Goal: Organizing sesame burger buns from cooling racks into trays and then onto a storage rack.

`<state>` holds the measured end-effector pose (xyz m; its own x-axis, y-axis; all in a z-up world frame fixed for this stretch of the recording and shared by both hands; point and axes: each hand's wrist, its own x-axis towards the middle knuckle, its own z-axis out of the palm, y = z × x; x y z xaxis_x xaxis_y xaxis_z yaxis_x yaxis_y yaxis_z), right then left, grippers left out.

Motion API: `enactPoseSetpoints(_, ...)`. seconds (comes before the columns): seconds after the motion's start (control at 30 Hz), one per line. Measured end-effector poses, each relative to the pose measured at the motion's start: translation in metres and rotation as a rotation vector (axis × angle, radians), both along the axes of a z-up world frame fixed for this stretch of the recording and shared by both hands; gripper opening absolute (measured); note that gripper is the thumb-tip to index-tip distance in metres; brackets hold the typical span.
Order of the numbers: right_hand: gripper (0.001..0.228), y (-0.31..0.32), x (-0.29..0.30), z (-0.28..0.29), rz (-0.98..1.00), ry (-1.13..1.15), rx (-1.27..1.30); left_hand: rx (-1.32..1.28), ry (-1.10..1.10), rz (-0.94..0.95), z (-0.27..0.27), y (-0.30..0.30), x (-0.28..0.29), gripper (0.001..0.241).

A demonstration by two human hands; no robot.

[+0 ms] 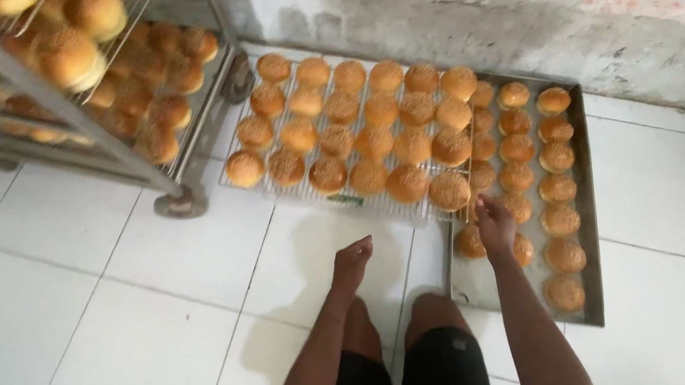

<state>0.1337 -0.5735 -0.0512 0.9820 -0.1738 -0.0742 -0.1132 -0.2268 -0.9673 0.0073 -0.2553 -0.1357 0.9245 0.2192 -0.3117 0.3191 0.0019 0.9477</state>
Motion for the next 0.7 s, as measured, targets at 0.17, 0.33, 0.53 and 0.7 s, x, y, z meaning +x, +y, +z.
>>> enactPoseSetpoints(0.17,0.031,0.009,0.061,-0.019,0.020,0.073,-0.198,-0.359,0.112,0.071,-0.033,-0.025,0.023,0.059)
enactPoseSetpoints(0.33,0.033,0.016,0.135,-0.028,-0.037,-0.034,-0.266,-0.595,0.166,0.122,-0.036,-0.042,0.058,0.066)
enactPoseSetpoints(0.53,0.032,0.006,0.223,-0.060,-0.141,0.218,0.259,-0.802,0.092,0.316,-0.054,-0.063,0.075,0.047)
enactPoseSetpoints(0.7,0.036,0.001,0.259,-0.057,-0.036,0.381,0.400,-0.737,0.101,0.463,-0.004,-0.073,0.080,0.027)
